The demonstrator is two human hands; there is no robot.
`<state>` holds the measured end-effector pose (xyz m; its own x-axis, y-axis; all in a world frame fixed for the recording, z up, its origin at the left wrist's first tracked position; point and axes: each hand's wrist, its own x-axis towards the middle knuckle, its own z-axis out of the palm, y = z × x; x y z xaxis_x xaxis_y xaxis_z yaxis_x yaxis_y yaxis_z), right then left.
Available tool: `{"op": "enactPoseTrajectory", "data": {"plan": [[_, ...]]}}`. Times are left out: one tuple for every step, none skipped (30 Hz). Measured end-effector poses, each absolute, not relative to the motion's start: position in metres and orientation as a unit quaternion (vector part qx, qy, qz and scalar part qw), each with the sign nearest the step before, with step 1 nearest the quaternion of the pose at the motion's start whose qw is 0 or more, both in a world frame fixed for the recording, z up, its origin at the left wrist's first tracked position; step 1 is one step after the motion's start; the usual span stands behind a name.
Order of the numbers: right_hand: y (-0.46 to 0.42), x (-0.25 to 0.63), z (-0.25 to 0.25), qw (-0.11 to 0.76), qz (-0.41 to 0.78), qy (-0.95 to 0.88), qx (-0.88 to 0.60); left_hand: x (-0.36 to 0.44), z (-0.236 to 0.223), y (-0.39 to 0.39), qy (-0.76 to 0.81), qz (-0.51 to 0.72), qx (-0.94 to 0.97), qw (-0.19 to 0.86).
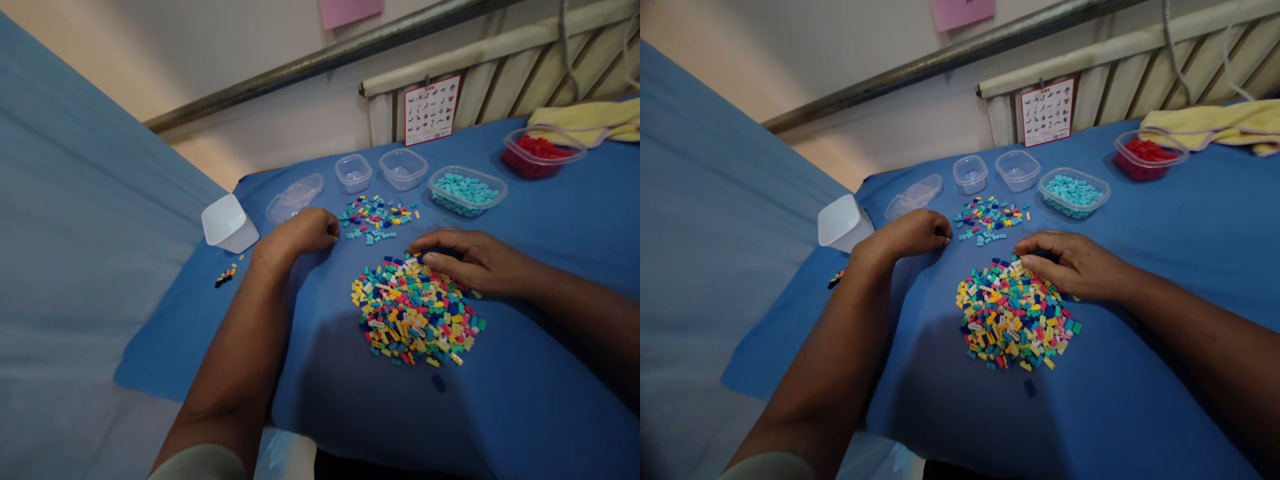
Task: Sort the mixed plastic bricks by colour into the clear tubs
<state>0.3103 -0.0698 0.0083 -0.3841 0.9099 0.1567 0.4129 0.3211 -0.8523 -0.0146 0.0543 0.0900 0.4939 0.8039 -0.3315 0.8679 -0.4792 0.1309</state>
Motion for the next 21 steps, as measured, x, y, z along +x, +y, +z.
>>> {"op": "enactPoseTrajectory", "data": {"plan": [[-0.07, 0.31, 0.008, 0.332, 0.374, -0.743, -0.444, -0.014, 0.092, 0.051, 0.491, -0.116, 0.848, 0.161], [-0.069, 0.31, 0.008, 0.331, 0.372, -0.745, -0.444, -0.013, 0.093, 0.048, 0.484, -0.118, 0.846, 0.192], [-0.069, 0.31, 0.007, 0.331, 0.37, -0.746, -0.444, -0.011, 0.095, 0.044, 0.467, -0.119, 0.844, 0.235], [-0.069, 0.31, 0.007, 0.33, 0.368, -0.747, -0.444, -0.008, 0.097, 0.04, 0.444, -0.119, 0.842, 0.282], [-0.069, 0.31, 0.007, 0.33, 0.367, -0.748, -0.444, -0.006, 0.099, 0.036, 0.416, -0.114, 0.842, 0.323], [-0.069, 0.31, 0.007, 0.332, 0.366, -0.748, -0.443, -0.003, 0.1, 0.034, 0.39, -0.099, 0.847, 0.347], [-0.069, 0.31, 0.007, 0.333, 0.365, -0.748, -0.443, 0.0, 0.101, 0.033, 0.372, -0.076, 0.856, 0.35], [-0.069, 0.309, 0.008, 0.335, 0.365, -0.748, -0.442, 0.002, 0.1, 0.034, 0.365, -0.044, 0.869, 0.33], [-0.069, 0.309, 0.008, 0.335, 0.364, -0.748, -0.443, 0.004, 0.099, 0.036, 0.37, -0.006, 0.884, 0.287], [-0.069, 0.309, 0.008, 0.334, 0.363, -0.749, -0.443, 0.005, 0.096, 0.039, 0.377, 0.028, 0.897, 0.23], [-0.069, 0.309, 0.008, 0.333, 0.361, -0.75, -0.443, 0.006, 0.093, 0.042, 0.38, 0.051, 0.907, 0.172], [-0.068, 0.309, 0.008, 0.333, 0.36, -0.751, -0.442, 0.007, 0.088, 0.045, 0.375, 0.06, 0.917, 0.125], [-0.068, 0.309, 0.008, 0.334, 0.359, -0.751, -0.441, 0.008, 0.083, 0.048, 0.359, 0.057, 0.927, 0.091], [-0.068, 0.309, 0.008, 0.336, 0.358, -0.751, -0.441, 0.009, 0.078, 0.051, 0.336, 0.048, 0.938, 0.075], [-0.068, 0.308, 0.008, 0.336, 0.358, -0.752, -0.44, 0.009, 0.073, 0.052, 0.31, 0.036, 0.947, 0.074], [-0.068, 0.308, 0.008, 0.336, 0.358, -0.752, -0.44, 0.01, 0.068, 0.053, 0.289, 0.027, 0.954, 0.08], [-0.068, 0.308, 0.007, 0.336, 0.359, -0.751, -0.441, 0.01, 0.065, 0.054, 0.278, 0.021, 0.957, 0.085], [-0.068, 0.308, 0.007, 0.335, 0.361, -0.75, -0.441, 0.01, 0.063, 0.054, 0.278, 0.017, 0.957, 0.086], [-0.067, 0.309, 0.007, 0.335, 0.363, -0.75, -0.441, 0.01, 0.062, 0.055, 0.283, 0.012, 0.955, 0.085], [-0.067, 0.309, 0.007, 0.335, 0.364, -0.75, -0.44, 0.01, 0.061, 0.055, 0.291, 0.008, 0.953, 0.084], [-0.067, 0.309, 0.007, 0.335, 0.365, -0.75, -0.438, 0.01, 0.062, 0.055, 0.299, 0.003, 0.951, 0.083]]}}
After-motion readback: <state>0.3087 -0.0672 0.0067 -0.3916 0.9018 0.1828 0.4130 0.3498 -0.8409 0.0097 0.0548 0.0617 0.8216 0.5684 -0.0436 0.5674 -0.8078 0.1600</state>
